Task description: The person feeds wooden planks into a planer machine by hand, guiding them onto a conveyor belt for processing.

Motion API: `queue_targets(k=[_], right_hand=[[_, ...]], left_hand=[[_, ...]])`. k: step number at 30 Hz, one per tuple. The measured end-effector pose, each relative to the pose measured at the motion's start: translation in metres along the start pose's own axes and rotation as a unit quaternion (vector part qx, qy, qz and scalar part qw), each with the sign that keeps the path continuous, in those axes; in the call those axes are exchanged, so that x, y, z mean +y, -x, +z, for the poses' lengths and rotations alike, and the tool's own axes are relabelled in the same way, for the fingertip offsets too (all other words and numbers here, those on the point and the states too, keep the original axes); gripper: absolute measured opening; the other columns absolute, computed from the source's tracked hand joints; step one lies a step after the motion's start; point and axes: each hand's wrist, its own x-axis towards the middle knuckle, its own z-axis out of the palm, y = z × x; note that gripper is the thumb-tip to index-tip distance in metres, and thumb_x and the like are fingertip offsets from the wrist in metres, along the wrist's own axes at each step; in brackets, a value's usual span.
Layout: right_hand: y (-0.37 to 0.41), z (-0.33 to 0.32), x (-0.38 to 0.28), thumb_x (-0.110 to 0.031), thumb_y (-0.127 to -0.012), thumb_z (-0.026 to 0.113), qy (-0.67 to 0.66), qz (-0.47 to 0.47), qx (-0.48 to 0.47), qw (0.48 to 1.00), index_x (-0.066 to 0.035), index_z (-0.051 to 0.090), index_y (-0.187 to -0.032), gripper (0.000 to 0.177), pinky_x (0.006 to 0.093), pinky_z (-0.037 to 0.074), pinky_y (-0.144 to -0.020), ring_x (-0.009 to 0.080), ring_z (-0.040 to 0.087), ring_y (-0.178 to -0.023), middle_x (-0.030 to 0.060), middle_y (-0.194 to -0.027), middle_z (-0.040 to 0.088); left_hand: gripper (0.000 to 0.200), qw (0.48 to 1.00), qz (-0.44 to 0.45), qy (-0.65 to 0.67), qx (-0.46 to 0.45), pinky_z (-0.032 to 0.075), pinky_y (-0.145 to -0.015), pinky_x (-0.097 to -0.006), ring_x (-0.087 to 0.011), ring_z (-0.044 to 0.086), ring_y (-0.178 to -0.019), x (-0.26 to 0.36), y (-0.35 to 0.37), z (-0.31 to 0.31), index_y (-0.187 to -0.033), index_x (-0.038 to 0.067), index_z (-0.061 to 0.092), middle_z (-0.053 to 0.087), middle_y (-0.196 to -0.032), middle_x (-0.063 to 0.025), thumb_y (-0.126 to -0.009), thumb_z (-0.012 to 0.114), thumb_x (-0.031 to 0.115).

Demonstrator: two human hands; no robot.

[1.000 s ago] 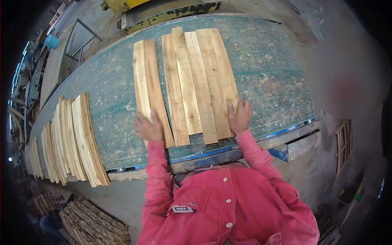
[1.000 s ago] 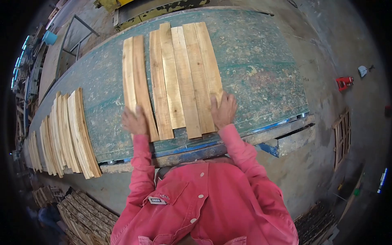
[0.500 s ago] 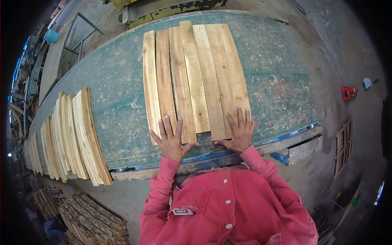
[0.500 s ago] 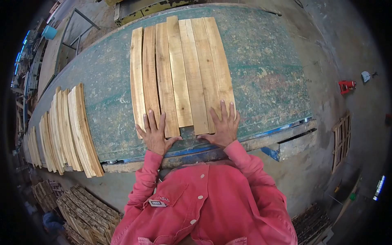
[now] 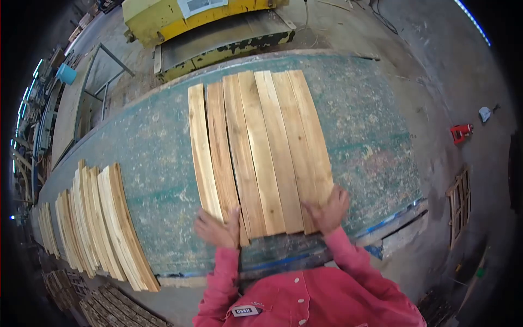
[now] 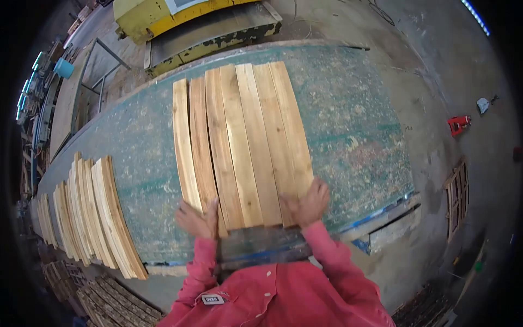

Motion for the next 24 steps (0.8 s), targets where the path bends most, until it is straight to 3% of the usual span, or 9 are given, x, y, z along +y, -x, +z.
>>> queue_targets(k=[9,11,13,14,15,16,17,20,24], right_hand=[[-0.142,0.063,-0.054,-0.062,-0.058,0.090,-0.020,-0.069,0.019,0.997,0.004,0.052,-0.130,0.104,0.0510,0.040,-0.095,0.0397,0.049,-0.106,0.0205,-0.111,0.051],[-0.216,0.105,-0.078,-0.063,-0.057,0.089,-0.016,-0.115,0.051,0.992,0.004,0.054,-0.129,0.104,0.0512,0.042,-0.092,0.0395,0.051,-0.103,0.0205,-0.109,0.052],[-0.321,0.162,-0.117,-0.075,-0.060,0.081,-0.015,-0.174,0.099,0.980,0.005,0.055,-0.133,0.111,0.0511,0.046,-0.086,0.0415,0.056,-0.101,0.0243,-0.105,0.057],[-0.371,0.167,-0.157,-0.077,-0.068,0.073,0.024,-0.123,0.018,0.992,0.006,0.050,-0.140,0.112,0.0533,0.043,-0.093,0.0434,0.056,-0.109,0.0276,-0.117,0.059],[-0.421,0.187,-0.176,-0.074,-0.075,0.070,-0.019,-0.113,0.043,0.992,0.002,0.051,-0.143,0.103,0.0536,0.040,-0.097,0.0423,0.056,-0.112,0.0247,-0.122,0.060],[-0.452,0.204,-0.187,-0.071,-0.081,0.066,-0.061,-0.102,0.072,0.990,-0.002,0.052,-0.145,0.094,0.0540,0.038,-0.101,0.0412,0.056,-0.115,0.0218,-0.128,0.061],[-0.460,0.199,-0.196,-0.066,-0.085,0.065,-0.072,-0.111,0.077,0.988,-0.005,0.055,-0.142,0.084,0.0535,0.036,-0.102,0.0397,0.056,-0.116,0.0185,-0.129,0.062],[-0.426,0.176,-0.185,-0.052,-0.094,0.061,-0.079,-0.150,0.095,0.981,-0.014,0.067,-0.129,0.053,0.0507,0.034,-0.103,0.0346,0.057,-0.116,0.0102,-0.126,0.066],[-0.309,0.128,-0.132,-0.033,-0.096,0.063,-0.114,-0.186,0.077,0.973,-0.010,0.075,-0.100,0.026,0.0459,0.037,-0.096,0.0308,0.059,-0.105,0.0093,-0.111,0.069]], left_hand=[[0.109,0.998,-0.026,0.059,-0.004,0.037,-0.093,-0.0569,-0.0444,0.048,-0.108,0.032,-0.128,0.053,-0.135,-0.008,0.045,0.050,-0.113,-0.0277,-0.066,0.084,0.068],[0.107,0.998,0.015,0.018,0.050,0.038,-0.096,-0.0576,-0.0473,0.050,-0.112,0.042,-0.209,0.093,-0.132,-0.010,0.048,0.052,-0.119,-0.0318,-0.067,0.083,0.068],[0.100,0.999,-0.004,0.045,-0.013,0.040,-0.099,-0.0576,-0.0482,0.054,-0.115,0.062,-0.328,0.133,-0.118,-0.010,0.057,0.058,-0.117,-0.0357,-0.069,0.076,0.075],[0.101,0.999,-0.001,0.032,-0.005,0.039,-0.099,-0.0586,-0.0478,0.053,-0.118,0.076,-0.388,0.150,-0.119,-0.010,0.058,0.058,-0.118,-0.0365,-0.072,0.072,0.077],[0.096,0.997,0.051,0.037,0.036,0.038,-0.102,-0.0584,-0.0472,0.056,-0.115,0.083,-0.442,0.165,-0.125,-0.008,0.057,0.061,-0.120,-0.0330,-0.077,0.068,0.074],[0.089,0.978,0.041,0.000,0.206,0.037,-0.103,-0.0573,-0.0452,0.061,-0.108,0.081,-0.479,0.206,-0.135,-0.002,0.055,0.064,-0.119,-0.0287,-0.084,0.065,0.069],[0.073,0.987,-0.019,-0.034,0.154,0.037,-0.102,-0.0554,-0.0391,0.064,-0.104,0.084,-0.494,0.203,-0.139,0.008,0.058,0.070,-0.112,-0.0213,-0.090,0.061,0.062],[0.051,0.972,0.083,0.218,-0.026,0.038,-0.100,-0.0537,-0.0344,0.065,-0.102,0.056,-0.451,0.153,-0.127,0.012,0.068,0.072,-0.107,-0.0155,-0.095,0.061,0.051],[0.022,0.950,0.200,0.221,-0.092,0.041,-0.089,-0.0483,-0.0311,0.067,-0.085,-0.021,-0.290,0.066,-0.090,0.006,0.074,0.073,-0.089,-0.0115,-0.096,0.066,0.026]])
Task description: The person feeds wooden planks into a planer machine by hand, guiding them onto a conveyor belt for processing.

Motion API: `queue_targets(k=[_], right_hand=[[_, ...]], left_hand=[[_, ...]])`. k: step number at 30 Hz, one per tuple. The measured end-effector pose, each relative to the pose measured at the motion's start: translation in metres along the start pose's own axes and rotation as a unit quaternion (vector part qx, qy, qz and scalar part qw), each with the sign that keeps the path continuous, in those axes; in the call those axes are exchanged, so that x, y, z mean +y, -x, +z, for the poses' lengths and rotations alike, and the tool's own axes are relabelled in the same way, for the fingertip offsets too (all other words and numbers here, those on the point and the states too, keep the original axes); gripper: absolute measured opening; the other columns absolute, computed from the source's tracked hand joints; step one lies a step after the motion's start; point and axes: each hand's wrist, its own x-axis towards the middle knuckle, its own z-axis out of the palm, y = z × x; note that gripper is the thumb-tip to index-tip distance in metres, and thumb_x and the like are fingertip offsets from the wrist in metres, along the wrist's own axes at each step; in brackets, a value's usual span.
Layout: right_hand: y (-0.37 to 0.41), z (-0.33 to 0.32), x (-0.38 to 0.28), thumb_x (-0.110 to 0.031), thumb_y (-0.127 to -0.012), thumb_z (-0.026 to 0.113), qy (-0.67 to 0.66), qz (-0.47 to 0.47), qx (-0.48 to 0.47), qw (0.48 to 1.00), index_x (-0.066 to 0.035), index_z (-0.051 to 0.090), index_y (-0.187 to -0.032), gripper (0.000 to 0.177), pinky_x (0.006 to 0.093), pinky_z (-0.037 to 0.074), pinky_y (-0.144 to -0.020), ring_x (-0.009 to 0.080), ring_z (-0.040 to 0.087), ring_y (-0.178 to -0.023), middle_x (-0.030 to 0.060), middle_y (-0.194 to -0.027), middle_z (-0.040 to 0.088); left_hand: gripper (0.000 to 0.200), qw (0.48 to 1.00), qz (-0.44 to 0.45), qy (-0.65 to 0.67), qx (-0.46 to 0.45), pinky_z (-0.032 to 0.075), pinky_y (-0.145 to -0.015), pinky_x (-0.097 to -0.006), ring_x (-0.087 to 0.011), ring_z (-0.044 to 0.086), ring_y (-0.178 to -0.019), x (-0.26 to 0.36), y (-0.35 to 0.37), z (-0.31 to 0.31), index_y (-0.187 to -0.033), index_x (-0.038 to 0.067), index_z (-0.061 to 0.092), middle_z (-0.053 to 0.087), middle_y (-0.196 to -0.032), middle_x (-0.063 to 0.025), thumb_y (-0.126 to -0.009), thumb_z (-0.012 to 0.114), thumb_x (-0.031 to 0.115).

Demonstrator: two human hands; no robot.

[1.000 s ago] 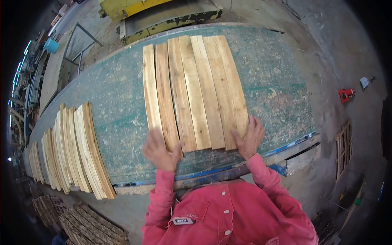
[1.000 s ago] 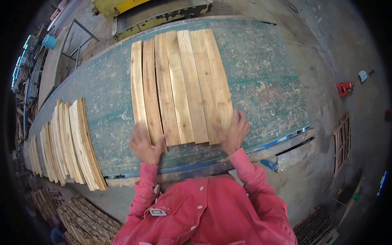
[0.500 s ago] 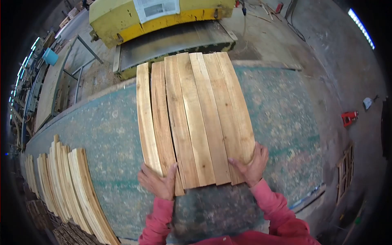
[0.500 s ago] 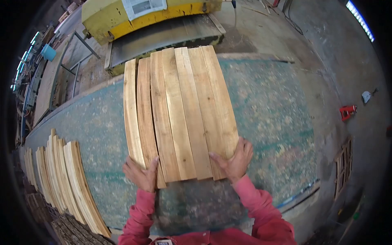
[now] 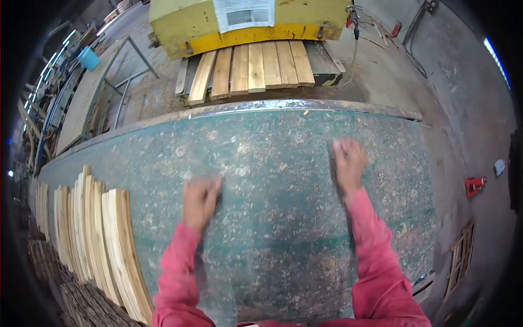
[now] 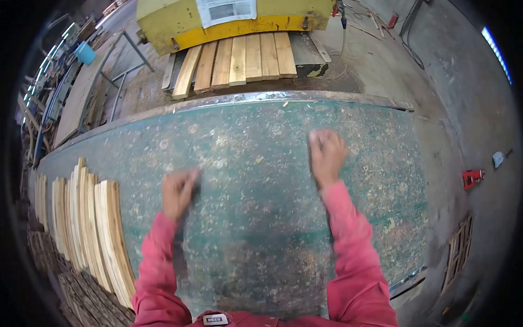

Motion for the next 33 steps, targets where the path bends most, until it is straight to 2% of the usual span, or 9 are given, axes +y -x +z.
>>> queue_targets(k=[1,6,10,14,15,16,19,24,33], right_hand=[[0.031,-0.019,-0.006,-0.030,-0.095,0.065,-0.022,0.011,-0.016,1.000,-0.009,0.074,-0.094,0.023,0.0450,0.037,-0.094,0.0305,0.058,-0.101,0.0096,-0.107,0.069],[0.173,-0.085,-0.056,-0.020,-0.091,0.068,-0.041,0.033,-0.055,0.997,-0.007,0.071,-0.088,0.013,0.0448,0.037,-0.094,0.0317,0.057,-0.104,0.0095,-0.107,0.067],[0.257,-0.096,-0.107,-0.021,-0.094,0.064,-0.045,0.029,-0.095,0.994,-0.007,0.071,-0.099,0.016,0.0474,0.036,-0.103,0.0354,0.053,-0.117,0.0139,-0.123,0.062],[0.306,-0.092,-0.130,-0.024,-0.096,0.061,0.040,-0.045,-0.108,0.992,-0.007,0.067,-0.120,0.030,0.0507,0.029,-0.113,0.0408,0.045,-0.134,0.0220,-0.145,0.050],[0.314,-0.089,-0.129,-0.025,-0.097,0.059,0.074,-0.062,-0.122,0.988,-0.007,0.063,-0.127,0.035,0.0524,0.027,-0.114,0.0410,0.041,-0.138,0.0225,-0.150,0.045],[0.318,-0.086,-0.124,-0.026,-0.098,0.058,0.107,-0.081,-0.134,0.982,-0.008,0.059,-0.134,0.041,0.0541,0.026,-0.115,0.0413,0.038,-0.141,0.0230,-0.155,0.040],[0.322,-0.080,-0.120,-0.031,-0.102,0.051,0.097,-0.043,-0.163,0.981,-0.009,0.056,-0.139,0.043,0.0550,0.020,-0.118,0.0399,0.032,-0.146,0.0207,-0.158,0.037],[0.323,-0.079,-0.124,-0.039,-0.106,0.042,0.103,-0.013,-0.163,0.981,-0.012,0.055,-0.140,0.045,0.0554,0.013,-0.122,0.0376,0.029,-0.148,0.0173,-0.160,0.035],[0.324,-0.070,-0.114,-0.042,-0.106,0.043,0.172,-0.037,-0.155,0.972,-0.013,0.053,-0.142,0.048,0.0500,0.020,-0.120,0.0353,0.032,-0.147,0.0134,-0.160,0.037]], left_hand=[[0.018,0.998,-0.015,0.002,-0.053,0.042,-0.085,-0.0445,-0.0309,0.066,-0.082,0.014,0.040,-0.026,-0.092,0.007,0.076,0.074,-0.087,-0.0096,-0.095,0.067,0.022],[0.015,0.994,-0.091,-0.050,0.033,0.044,-0.086,-0.0404,-0.0312,0.066,-0.085,0.014,0.196,-0.123,-0.100,0.008,0.078,0.074,-0.089,-0.0092,-0.094,0.067,0.017],[0.037,0.936,-0.199,-0.265,0.116,0.041,-0.099,-0.0484,-0.0369,0.057,-0.118,-0.048,0.269,-0.186,-0.129,0.009,0.068,0.061,-0.134,-0.0198,-0.098,0.063,0.029],[0.056,0.870,-0.201,-0.411,0.185,0.037,-0.110,-0.0515,-0.0390,0.045,-0.138,-0.147,0.330,-0.234,-0.149,0.014,0.052,0.047,-0.152,-0.0199,-0.100,0.057,0.041],[0.065,0.855,-0.181,-0.467,0.136,0.034,-0.114,-0.0536,-0.0383,0.038,-0.145,-0.178,0.348,-0.251,-0.155,0.017,0.043,0.044,-0.156,-0.0186,-0.099,0.055,0.048],[0.070,0.837,-0.316,-0.423,0.142,0.029,-0.117,-0.0582,-0.0368,0.032,-0.149,-0.176,0.353,-0.263,-0.158,0.019,0.037,0.040,-0.160,-0.0158,-0.099,0.051,0.054],[0.083,0.800,-0.461,-0.369,0.103,0.005,-0.123,-0.0628,-0.0295,0.005,-0.158,-0.189,0.366,-0.306,-0.165,0.023,0.004,0.005,-0.172,-0.0110,-0.101,0.032,0.067],[0.080,0.779,-0.490,-0.368,0.130,0.003,-0.123,-0.0623,-0.0286,0.003,-0.159,-0.232,0.382,-0.359,-0.165,0.023,0.004,0.003,-0.172,-0.0112,-0.102,0.025,0.067],[0.083,0.811,-0.467,-0.315,0.156,-0.002,-0.122,-0.0643,-0.0275,0.001,-0.159,-0.323,0.345,-0.392,-0.165,0.022,0.006,0.003,-0.172,-0.0110,-0.101,0.024,0.071]])
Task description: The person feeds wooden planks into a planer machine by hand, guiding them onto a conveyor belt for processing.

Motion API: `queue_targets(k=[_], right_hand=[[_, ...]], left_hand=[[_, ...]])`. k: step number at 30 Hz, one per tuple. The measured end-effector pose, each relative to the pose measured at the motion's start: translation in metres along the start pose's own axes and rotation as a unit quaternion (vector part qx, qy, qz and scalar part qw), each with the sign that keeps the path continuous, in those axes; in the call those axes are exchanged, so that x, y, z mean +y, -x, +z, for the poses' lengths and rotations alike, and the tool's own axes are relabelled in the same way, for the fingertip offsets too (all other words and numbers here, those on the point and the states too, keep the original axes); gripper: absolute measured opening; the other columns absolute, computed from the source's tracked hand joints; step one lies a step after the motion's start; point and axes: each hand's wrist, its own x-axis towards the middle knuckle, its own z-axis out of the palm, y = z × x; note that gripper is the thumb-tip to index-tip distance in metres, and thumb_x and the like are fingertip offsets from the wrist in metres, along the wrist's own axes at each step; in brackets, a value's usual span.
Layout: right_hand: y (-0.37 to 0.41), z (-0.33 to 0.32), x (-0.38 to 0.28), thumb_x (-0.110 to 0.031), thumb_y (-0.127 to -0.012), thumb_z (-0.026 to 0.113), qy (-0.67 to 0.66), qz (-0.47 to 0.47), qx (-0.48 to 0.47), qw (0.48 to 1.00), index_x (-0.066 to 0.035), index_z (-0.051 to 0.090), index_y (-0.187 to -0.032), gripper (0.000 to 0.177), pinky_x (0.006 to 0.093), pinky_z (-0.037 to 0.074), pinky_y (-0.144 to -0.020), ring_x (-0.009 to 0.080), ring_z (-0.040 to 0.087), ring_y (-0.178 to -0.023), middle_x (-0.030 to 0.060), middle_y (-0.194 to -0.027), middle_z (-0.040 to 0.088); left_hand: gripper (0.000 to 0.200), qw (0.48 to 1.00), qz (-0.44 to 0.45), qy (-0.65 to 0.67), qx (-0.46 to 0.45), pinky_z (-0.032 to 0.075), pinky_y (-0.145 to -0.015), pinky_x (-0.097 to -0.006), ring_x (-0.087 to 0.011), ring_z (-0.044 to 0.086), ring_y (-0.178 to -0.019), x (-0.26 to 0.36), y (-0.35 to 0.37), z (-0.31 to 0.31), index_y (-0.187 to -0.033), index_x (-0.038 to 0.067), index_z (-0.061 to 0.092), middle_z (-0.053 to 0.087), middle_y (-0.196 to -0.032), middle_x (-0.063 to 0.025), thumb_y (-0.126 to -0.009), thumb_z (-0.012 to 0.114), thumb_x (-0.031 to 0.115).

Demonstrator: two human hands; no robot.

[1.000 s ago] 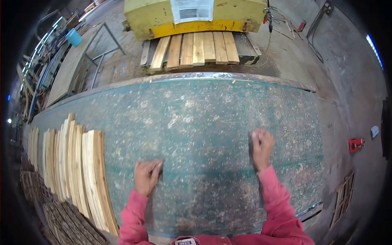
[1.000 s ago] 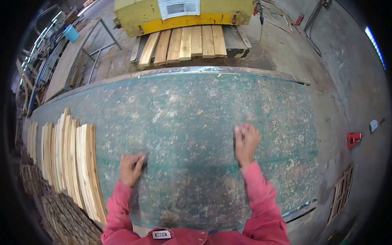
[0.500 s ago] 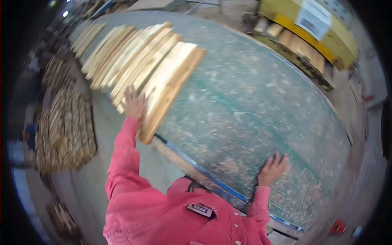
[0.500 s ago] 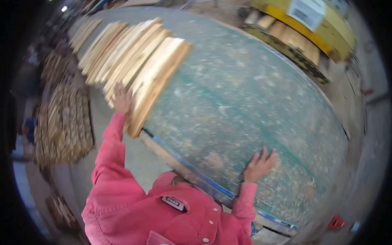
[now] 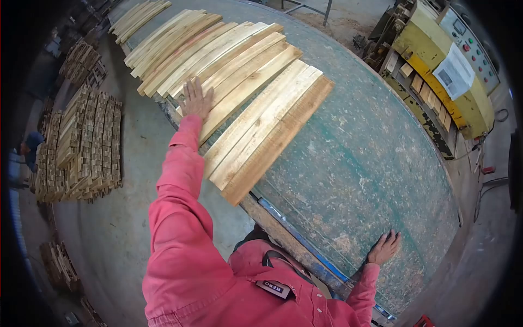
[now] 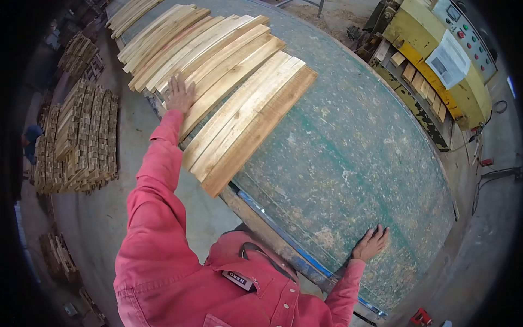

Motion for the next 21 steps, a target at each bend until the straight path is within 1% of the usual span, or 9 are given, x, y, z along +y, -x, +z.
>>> queue_targets(k=[3,4,7,8,11,12,15,16,21], right_hand=[[0.000,0.004,0.004,-0.042,-0.106,0.044,0.007,0.004,-0.002,1.000,-0.013,0.052,-0.142,0.047,0.0501,0.019,-0.120,0.0354,0.032,-0.147,0.0133,-0.160,0.037],[-0.001,0.004,0.006,-0.042,-0.106,0.044,0.018,0.001,0.000,1.000,-0.013,0.053,-0.142,0.047,0.0496,0.020,-0.120,0.0354,0.033,-0.147,0.0128,-0.160,0.037],[0.000,0.005,0.006,-0.042,-0.106,0.044,0.035,-0.002,0.000,0.999,-0.013,0.053,-0.143,0.048,0.0489,0.021,-0.120,0.0355,0.034,-0.146,0.0123,-0.160,0.038],[-0.002,0.005,0.007,-0.042,-0.106,0.044,0.034,-0.004,-0.003,0.999,-0.012,0.052,-0.142,0.048,0.0492,0.020,-0.121,0.0354,0.033,-0.147,0.0129,-0.160,0.037],[-0.001,0.000,0.005,-0.042,-0.105,0.045,0.034,-0.001,-0.003,0.999,-0.012,0.052,-0.142,0.048,0.0495,0.020,-0.121,0.0353,0.032,-0.147,0.0136,-0.160,0.038],[-0.001,0.000,0.003,-0.041,-0.105,0.045,0.033,0.000,-0.001,0.999,-0.012,0.052,-0.141,0.048,0.0495,0.020,-0.121,0.0352,0.032,-0.147,0.0136,-0.160,0.038],[-0.001,0.001,0.000,-0.040,-0.105,0.046,0.035,0.003,0.009,0.999,-0.011,0.053,-0.140,0.046,0.0494,0.021,-0.120,0.0355,0.033,-0.146,0.0139,-0.159,0.039],[-0.002,0.005,0.004,-0.040,-0.104,0.048,0.041,-0.001,0.017,0.999,-0.011,0.054,-0.139,0.046,0.0490,0.021,-0.120,0.0358,0.034,-0.145,0.0150,-0.158,0.040],[-0.005,0.007,0.001,-0.039,-0.101,0.053,0.042,-0.009,0.041,0.998,-0.012,0.056,-0.136,0.044,0.0492,0.025,-0.117,0.0371,0.037,-0.143,0.0165,-0.155,0.043]], left_hand=[[0.082,0.998,-0.008,-0.037,-0.052,0.000,-0.122,-0.0643,-0.0286,0.005,-0.158,0.015,0.017,0.016,-0.165,0.020,0.014,0.006,-0.172,-0.0121,-0.101,0.027,0.070],[0.080,0.999,0.001,-0.011,-0.031,0.003,-0.122,-0.0641,-0.0303,0.010,-0.158,0.015,0.026,0.016,-0.163,0.019,0.022,0.012,-0.171,-0.0135,-0.101,0.029,0.069],[0.078,0.998,0.023,-0.024,-0.053,0.005,-0.123,-0.0639,-0.0315,0.013,-0.157,0.010,0.055,0.004,-0.163,0.020,0.024,0.014,-0.170,-0.0143,-0.101,0.031,0.068],[0.077,0.999,0.040,-0.026,-0.017,0.009,-0.122,-0.0638,-0.0327,0.019,-0.155,0.004,0.062,0.005,-0.161,0.021,0.030,0.026,-0.166,-0.0153,-0.100,0.032,0.069],[0.079,0.997,0.049,-0.019,-0.049,0.016,-0.119,-0.0629,-0.0331,0.030,-0.149,-0.005,0.062,-0.017,-0.157,0.020,0.037,0.036,-0.160,-0.0156,-0.098,0.034,0.072],[0.081,0.998,0.042,0.039,-0.018,0.021,-0.116,-0.0620,-0.0359,0.036,-0.142,-0.017,0.048,-0.004,-0.152,0.018,0.045,0.040,-0.155,-0.0168,-0.094,0.041,0.074],[0.083,0.994,-0.074,0.039,-0.065,0.021,-0.114,-0.0617,-0.0385,0.034,-0.142,0.004,0.024,-0.018,-0.149,0.017,0.048,0.040,-0.153,-0.0182,-0.090,0.050,0.075],[0.089,0.997,-0.065,0.012,-0.045,0.021,-0.113,-0.0613,-0.0407,0.032,-0.141,0.011,0.025,-0.012,-0.148,0.018,0.050,0.042,-0.148,-0.0207,-0.083,0.057,0.078],[0.095,0.998,-0.056,0.031,0.012,0.025,-0.108,-0.0580,-0.0398,0.038,-0.129,0.055,0.073,0.009,-0.140,0.015,0.058,0.046,-0.136,-0.0217,-0.073,0.066,0.082]])
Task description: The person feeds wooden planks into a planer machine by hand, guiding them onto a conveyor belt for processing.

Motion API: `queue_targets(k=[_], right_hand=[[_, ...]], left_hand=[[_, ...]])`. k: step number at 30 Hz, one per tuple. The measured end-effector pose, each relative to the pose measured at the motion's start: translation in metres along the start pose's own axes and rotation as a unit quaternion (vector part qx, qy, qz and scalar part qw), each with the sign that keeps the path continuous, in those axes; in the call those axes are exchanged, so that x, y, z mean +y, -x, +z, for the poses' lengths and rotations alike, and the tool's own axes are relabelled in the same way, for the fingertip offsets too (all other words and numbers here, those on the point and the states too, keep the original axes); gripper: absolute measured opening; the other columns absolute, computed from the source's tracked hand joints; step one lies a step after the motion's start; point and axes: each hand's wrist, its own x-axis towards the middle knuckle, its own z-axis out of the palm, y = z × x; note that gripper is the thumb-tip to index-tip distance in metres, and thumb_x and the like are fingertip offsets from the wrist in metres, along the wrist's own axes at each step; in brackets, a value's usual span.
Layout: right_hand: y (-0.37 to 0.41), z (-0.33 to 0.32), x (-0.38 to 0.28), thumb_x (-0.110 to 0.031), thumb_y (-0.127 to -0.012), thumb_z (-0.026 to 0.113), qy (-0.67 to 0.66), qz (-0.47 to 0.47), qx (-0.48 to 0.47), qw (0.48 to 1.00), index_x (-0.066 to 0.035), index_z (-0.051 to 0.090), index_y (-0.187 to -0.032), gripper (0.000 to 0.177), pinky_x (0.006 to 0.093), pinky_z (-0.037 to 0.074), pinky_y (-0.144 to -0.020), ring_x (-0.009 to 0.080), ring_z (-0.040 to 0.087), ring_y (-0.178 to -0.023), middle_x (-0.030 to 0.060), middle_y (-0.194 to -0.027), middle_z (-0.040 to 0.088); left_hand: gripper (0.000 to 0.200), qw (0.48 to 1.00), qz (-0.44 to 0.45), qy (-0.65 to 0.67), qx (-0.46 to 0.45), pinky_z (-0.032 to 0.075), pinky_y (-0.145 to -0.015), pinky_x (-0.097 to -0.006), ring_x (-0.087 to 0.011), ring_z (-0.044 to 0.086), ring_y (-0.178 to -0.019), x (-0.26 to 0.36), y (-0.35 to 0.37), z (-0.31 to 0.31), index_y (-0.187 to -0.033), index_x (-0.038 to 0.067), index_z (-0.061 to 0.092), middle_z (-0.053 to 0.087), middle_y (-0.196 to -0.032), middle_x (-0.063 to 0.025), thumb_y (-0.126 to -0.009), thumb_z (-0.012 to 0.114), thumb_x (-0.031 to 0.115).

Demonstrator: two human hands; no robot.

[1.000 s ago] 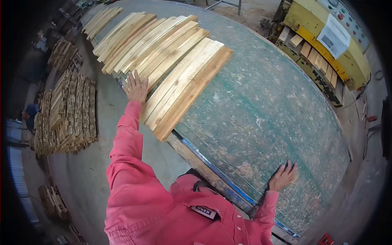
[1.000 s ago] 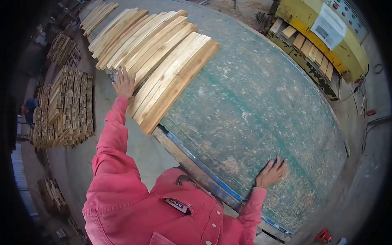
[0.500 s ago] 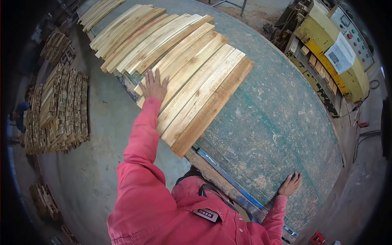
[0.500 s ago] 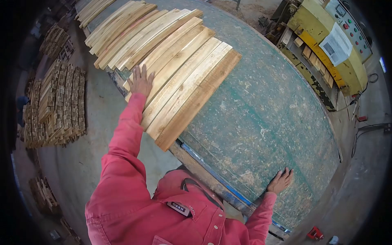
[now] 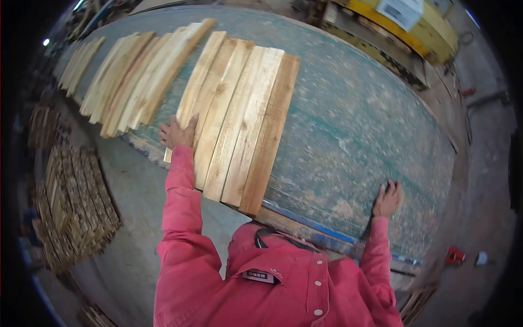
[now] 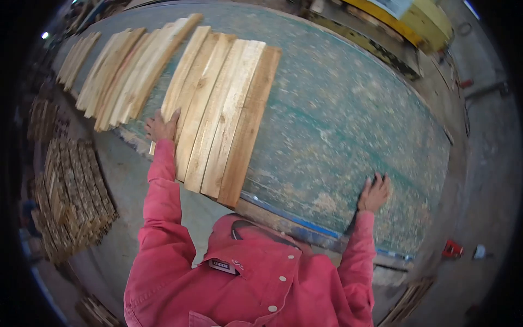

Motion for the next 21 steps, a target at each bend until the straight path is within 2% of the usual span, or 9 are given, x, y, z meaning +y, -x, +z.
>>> queue_targets(k=[4,6,10,12,13,16,18,21], right_hand=[[0.001,0.003,0.003,-0.042,-0.098,0.057,-0.012,0.000,0.009,1.000,-0.015,0.057,-0.136,0.046,0.0516,0.025,-0.116,0.0385,0.038,-0.142,0.0173,-0.153,0.044],[0.001,-0.003,-0.001,-0.045,-0.098,0.056,-0.035,0.013,-0.007,0.999,-0.015,0.057,-0.137,0.049,0.0564,0.021,-0.117,0.0384,0.036,-0.143,0.0178,-0.155,0.042],[0.012,-0.010,-0.022,-0.050,-0.101,0.050,-0.179,0.099,-0.047,0.978,-0.016,0.049,-0.146,0.056,0.0647,0.011,-0.119,0.0381,0.027,-0.151,0.0177,-0.160,0.035],[0.025,-0.033,-0.053,-0.048,-0.102,0.048,-0.214,0.057,-0.063,0.973,-0.015,0.044,-0.151,0.059,0.0674,0.009,-0.119,0.0407,0.023,-0.152,0.0218,-0.163,0.029],[0.032,-0.037,-0.065,-0.047,-0.103,0.047,-0.208,0.050,-0.063,0.975,-0.013,0.042,-0.152,0.060,0.0670,0.009,-0.119,0.0419,0.023,-0.151,0.0237,-0.163,0.028],[0.043,-0.045,-0.086,-0.045,-0.104,0.046,-0.205,0.045,-0.089,0.974,-0.009,0.039,-0.155,0.062,0.0646,0.011,-0.120,0.0451,0.024,-0.150,0.0286,-0.163,0.023],[0.040,-0.042,-0.076,-0.044,-0.104,0.046,-0.235,0.064,-0.088,0.966,-0.007,0.037,-0.155,0.064,0.0615,0.013,-0.121,0.0466,0.024,-0.150,0.0310,-0.163,0.019],[0.043,-0.042,-0.073,-0.042,-0.103,0.048,-0.190,0.048,-0.100,0.975,-0.006,0.039,-0.154,0.063,0.0576,0.016,-0.122,0.0467,0.025,-0.149,0.0298,-0.164,0.016]], left_hand=[[0.093,0.999,0.024,0.023,-0.004,0.028,-0.104,-0.0560,-0.0388,0.041,-0.123,0.072,0.066,0.007,-0.135,0.016,0.060,0.049,-0.128,-0.0185,-0.069,0.070,0.081],[0.094,0.999,0.043,0.024,-0.004,0.029,-0.102,-0.0556,-0.0385,0.042,-0.120,0.114,0.104,0.010,-0.133,0.017,0.060,0.050,-0.124,-0.0181,-0.068,0.070,0.083],[0.098,0.991,0.113,0.061,-0.034,0.031,-0.100,-0.0535,-0.0384,0.044,-0.117,0.187,0.186,0.023,-0.131,0.012,0.059,0.050,-0.121,-0.0181,-0.066,0.070,0.085],[0.102,0.985,0.141,0.081,-0.062,0.031,-0.102,-0.0551,-0.0400,0.044,-0.121,0.213,0.223,0.025,-0.133,0.010,0.058,0.050,-0.125,-0.0193,-0.066,0.070,0.086],[0.104,0.982,0.152,0.076,-0.081,0.032,-0.101,-0.0542,-0.0393,0.044,-0.119,0.224,0.239,0.021,-0.133,0.006,0.057,0.050,-0.123,-0.0202,-0.067,0.070,0.085],[0.104,0.980,0.162,0.076,-0.089,0.033,-0.100,-0.0543,-0.0391,0.045,-0.119,0.237,0.265,0.028,-0.133,0.005,0.056,0.050,-0.123,-0.0202,-0.068,0.070,0.085],[0.095,0.976,0.182,0.086,-0.089,0.035,-0.099,-0.0523,-0.0378,0.046,-0.116,0.239,0.273,0.027,-0.129,0.005,0.057,0.050,-0.121,-0.0198,-0.074,0.068,0.081],[0.079,0.970,0.217,0.090,-0.062,0.037,-0.096,-0.0503,-0.0365,0.047,-0.111,0.231,0.273,0.034,-0.124,0.007,0.058,0.051,-0.117,-0.0187,-0.081,0.067,0.073]])
